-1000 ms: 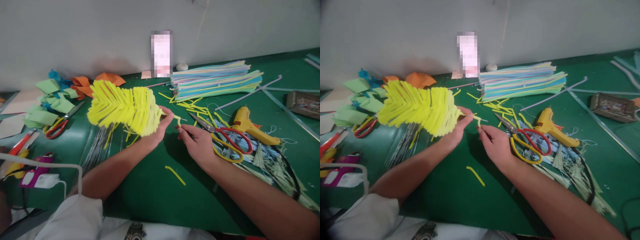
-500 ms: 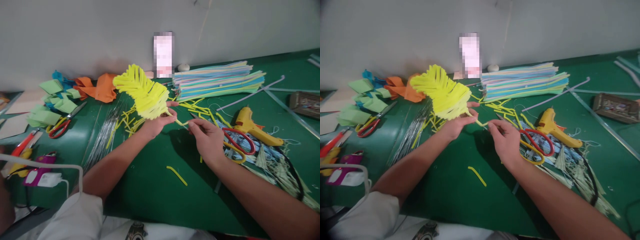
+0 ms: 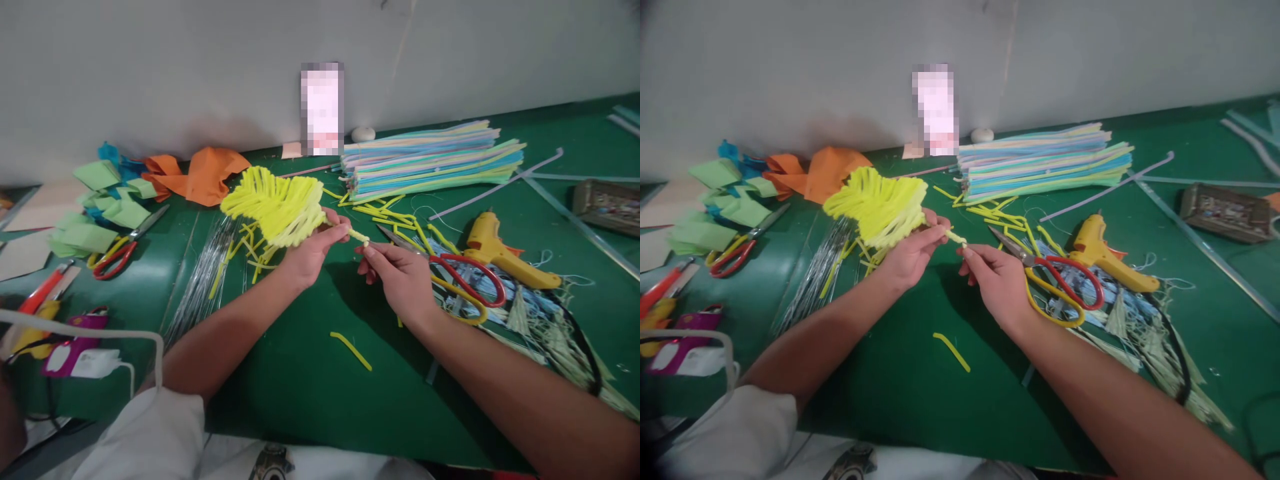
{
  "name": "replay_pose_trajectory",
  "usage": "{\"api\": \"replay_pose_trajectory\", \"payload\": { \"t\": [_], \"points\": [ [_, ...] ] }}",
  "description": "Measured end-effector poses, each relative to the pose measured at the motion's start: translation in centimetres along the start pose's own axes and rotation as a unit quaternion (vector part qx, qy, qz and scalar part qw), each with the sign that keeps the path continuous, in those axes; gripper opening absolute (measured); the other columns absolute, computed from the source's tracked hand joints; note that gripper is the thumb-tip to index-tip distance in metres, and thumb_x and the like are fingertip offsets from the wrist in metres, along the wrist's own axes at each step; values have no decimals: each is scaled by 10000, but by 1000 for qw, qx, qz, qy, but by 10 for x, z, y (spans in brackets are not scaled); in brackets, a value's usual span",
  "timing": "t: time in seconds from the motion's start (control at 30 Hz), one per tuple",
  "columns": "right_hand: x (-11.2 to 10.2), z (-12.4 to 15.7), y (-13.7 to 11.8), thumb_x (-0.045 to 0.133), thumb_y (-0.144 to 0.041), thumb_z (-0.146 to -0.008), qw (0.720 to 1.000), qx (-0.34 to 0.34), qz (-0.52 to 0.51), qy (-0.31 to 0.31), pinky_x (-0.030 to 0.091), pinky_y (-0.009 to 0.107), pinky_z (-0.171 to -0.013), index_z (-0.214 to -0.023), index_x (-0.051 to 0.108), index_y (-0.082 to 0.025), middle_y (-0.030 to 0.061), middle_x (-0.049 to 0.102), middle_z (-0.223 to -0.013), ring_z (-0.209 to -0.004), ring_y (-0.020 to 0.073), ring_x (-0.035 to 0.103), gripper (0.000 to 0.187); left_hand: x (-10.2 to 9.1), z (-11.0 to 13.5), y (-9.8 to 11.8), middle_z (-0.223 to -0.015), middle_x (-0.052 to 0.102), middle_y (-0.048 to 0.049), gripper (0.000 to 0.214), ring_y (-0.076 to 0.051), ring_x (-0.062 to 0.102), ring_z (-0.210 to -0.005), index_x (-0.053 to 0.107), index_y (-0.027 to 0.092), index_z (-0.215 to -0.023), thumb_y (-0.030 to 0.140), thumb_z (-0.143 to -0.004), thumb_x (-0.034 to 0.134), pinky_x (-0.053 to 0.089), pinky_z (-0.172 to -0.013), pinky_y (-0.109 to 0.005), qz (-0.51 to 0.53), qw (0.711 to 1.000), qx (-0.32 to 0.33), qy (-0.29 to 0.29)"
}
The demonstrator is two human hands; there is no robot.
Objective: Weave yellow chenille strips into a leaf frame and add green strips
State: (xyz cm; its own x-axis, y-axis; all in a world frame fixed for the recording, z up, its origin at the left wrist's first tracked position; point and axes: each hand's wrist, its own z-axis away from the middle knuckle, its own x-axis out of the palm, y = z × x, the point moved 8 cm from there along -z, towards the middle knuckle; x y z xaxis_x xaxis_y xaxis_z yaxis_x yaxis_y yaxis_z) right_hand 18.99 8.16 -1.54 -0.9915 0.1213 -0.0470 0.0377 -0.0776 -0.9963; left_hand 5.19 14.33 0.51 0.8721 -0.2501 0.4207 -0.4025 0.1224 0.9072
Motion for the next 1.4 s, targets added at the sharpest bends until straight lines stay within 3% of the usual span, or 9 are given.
{"api": "replay_pose_trajectory", "payload": {
  "t": [0.2,0.37,0.5,0.6,0.73,0.9,1.07,1.2,1.4],
  "points": [
    [8,3,-2,605,-441,-854,998,10,51,-20,396,241,-476,-920,737,-164,-5,624,-617,-482,100,500,314,-5,4,15,-802,609,19,211,-111,608,-758,557,197,-781,232,-744,762,504,-729,-277,-96,981,166,35],
    [9,5,-10,583,-415,-861,993,-47,109,-21,404,248,-483,-897,732,-165,-11,600,-577,-487,110,501,293,0,14,28,-837,612,-5,167,-135,615,-824,551,200,-810,253,-808,710,503,-795,-312,-222,942,247,38],
    [-5,8,-17,607,-398,-837,987,-77,125,60,427,260,-492,-828,728,-172,7,640,-616,-517,129,531,256,6,14,32,-866,613,-14,119,-150,596,-821,581,203,-849,263,-823,680,488,-818,-336,-302,929,212,24],
    [-17,12,-25,616,-347,-831,974,-110,147,129,460,272,-547,-811,737,-189,20,686,-690,-587,146,577,199,7,9,32,-819,607,-19,114,-158,578,-762,604,204,-829,277,-809,688,484,-754,-333,-307,939,155,-1],
    [-26,14,-30,642,-327,-829,964,-139,143,176,477,288,-609,-810,742,-206,22,708,-743,-648,158,599,158,9,3,26,-765,601,-19,137,-142,555,-689,614,198,-803,288,-782,716,473,-672,-306,-261,960,88,-43],
    [-27,8,-27,667,-330,-828,972,-143,88,163,471,297,-676,-804,743,-213,15,689,-768,-736,164,605,142,7,-3,10,-758,600,13,211,-107,553,-678,609,182,-826,272,-708,760,475,-673,-268,-141,987,23,-69],
    [-17,1,-14,651,-381,-836,991,-76,70,91,441,282,-594,-815,742,-200,-4,634,-674,-622,142,556,203,6,0,0,-767,604,32,241,-82,574,-690,574,183,-788,233,-660,772,491,-727,-249,-28,998,-37,-34],
    [-4,3,-17,601,-390,-868,990,-83,110,34,431,274,-561,-781,731,-197,-5,627,-634,-559,130,534,248,2,3,0,-821,605,31,256,-83,591,-735,550,191,-766,243,-664,779,508,-761,-260,-13,1000,-5,21],
    [4,10,-28,563,-358,-887,967,-155,200,24,425,274,-569,-778,710,-212,2,617,-645,-592,142,546,234,-3,7,14,-828,616,1,226,-138,614,-813,557,204,-777,321,-750,749,515,-782,-312,-163,974,155,43]
  ]
}}
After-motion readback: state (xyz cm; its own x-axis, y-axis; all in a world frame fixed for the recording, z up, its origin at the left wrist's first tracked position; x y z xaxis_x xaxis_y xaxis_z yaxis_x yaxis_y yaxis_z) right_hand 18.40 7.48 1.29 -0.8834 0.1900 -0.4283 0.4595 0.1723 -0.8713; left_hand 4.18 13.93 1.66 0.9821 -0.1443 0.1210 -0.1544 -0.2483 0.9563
